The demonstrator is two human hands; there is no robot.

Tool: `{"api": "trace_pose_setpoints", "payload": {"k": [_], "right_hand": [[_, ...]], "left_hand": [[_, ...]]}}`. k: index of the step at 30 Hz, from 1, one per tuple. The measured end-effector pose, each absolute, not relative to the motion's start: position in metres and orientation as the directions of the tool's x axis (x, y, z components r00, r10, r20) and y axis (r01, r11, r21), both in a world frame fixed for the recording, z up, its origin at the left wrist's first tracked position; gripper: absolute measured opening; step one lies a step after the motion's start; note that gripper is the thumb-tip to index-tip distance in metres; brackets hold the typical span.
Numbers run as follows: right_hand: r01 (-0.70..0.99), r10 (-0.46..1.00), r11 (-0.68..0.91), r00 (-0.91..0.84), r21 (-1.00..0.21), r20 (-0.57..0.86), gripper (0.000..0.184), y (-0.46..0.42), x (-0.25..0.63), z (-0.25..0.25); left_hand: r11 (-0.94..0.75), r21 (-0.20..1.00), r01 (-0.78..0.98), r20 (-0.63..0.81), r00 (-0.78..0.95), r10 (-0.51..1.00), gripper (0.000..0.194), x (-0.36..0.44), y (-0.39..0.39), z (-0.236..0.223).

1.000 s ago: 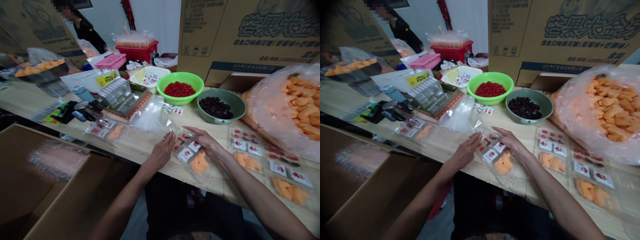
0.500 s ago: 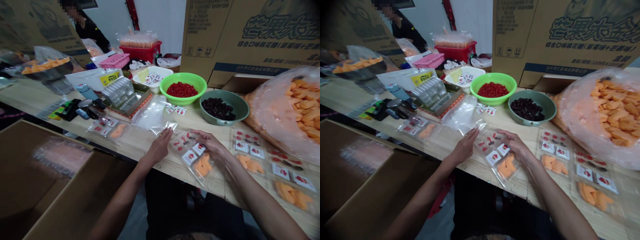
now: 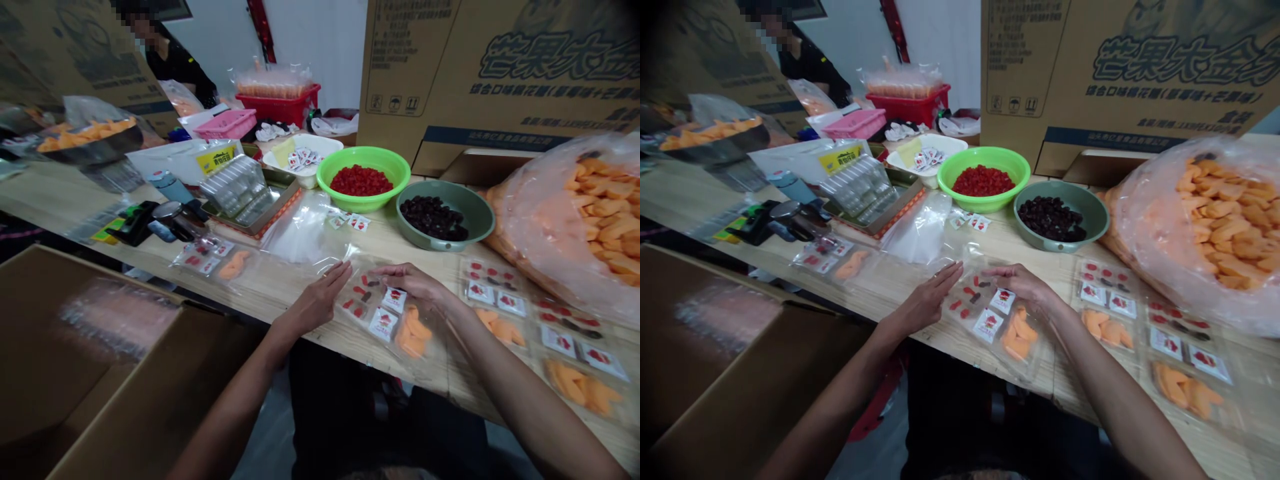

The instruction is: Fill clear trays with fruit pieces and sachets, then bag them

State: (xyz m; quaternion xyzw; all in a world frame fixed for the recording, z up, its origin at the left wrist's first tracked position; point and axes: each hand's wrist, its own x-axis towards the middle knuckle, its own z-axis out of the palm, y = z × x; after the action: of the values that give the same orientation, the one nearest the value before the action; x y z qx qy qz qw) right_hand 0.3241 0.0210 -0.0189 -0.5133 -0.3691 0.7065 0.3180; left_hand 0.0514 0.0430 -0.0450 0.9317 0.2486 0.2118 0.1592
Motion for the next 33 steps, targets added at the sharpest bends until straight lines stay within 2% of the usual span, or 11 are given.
{"api": "trace_pose_setpoints", "payload": {"k": [3, 8, 10, 13, 17, 21, 25, 30, 33], "right_hand": [[-0.082, 0.879, -0.462, -0.176, -0.883, -0.444, 0.042, 0.022, 0.323, -0.023], [0.010, 0.933, -0.352, -0.072, -0.936, -0.352, 0.073, 0.022, 0.315, -0.026], [0.027, 0.946, -0.322, -0.031, -0.946, -0.322, 0.078, 0.022, 0.312, -0.029], [0.002, 0.958, -0.286, 0.030, -0.958, -0.286, 0.075, 0.022, 0.307, -0.033], [0.023, 0.963, -0.266, 0.055, -0.964, -0.265, 0.068, 0.021, 0.303, -0.036], [0.044, 0.956, -0.291, -0.016, -0.956, -0.292, 0.064, 0.021, 0.301, -0.037], [0.086, 0.965, -0.260, 0.037, -0.962, -0.258, 0.063, 0.021, 0.301, -0.044], [0.159, 0.972, -0.220, 0.123, -0.963, -0.201, 0.056, 0.023, 0.301, -0.051], [0.157, 0.981, -0.192, 0.069, -0.969, -0.183, 0.053, 0.025, 0.304, -0.042]], "left_hand": [[-0.839, 0.379, 0.389, 0.311, 0.801, 0.512, 0.104, 0.052, 0.042, -0.045], [-0.859, 0.298, 0.417, 0.316, 0.806, 0.501, 0.108, 0.060, 0.037, -0.050], [-0.861, 0.246, 0.445, 0.334, 0.795, 0.506, 0.106, 0.064, 0.034, -0.054], [-0.826, 0.192, 0.529, 0.384, 0.735, 0.560, 0.097, 0.070, 0.029, -0.059], [-0.764, 0.186, 0.618, 0.439, 0.643, 0.627, 0.086, 0.074, 0.024, -0.063], [-0.805, 0.197, 0.559, 0.421, 0.693, 0.585, 0.088, 0.070, 0.024, -0.062], [-0.822, 0.183, 0.539, 0.422, 0.712, 0.561, 0.089, 0.067, 0.024, -0.062], [-0.744, 0.185, 0.642, 0.493, 0.594, 0.635, 0.090, 0.071, 0.020, -0.064], [-0.741, 0.215, 0.636, 0.498, 0.581, 0.643, 0.090, 0.072, 0.022, -0.061]]}}
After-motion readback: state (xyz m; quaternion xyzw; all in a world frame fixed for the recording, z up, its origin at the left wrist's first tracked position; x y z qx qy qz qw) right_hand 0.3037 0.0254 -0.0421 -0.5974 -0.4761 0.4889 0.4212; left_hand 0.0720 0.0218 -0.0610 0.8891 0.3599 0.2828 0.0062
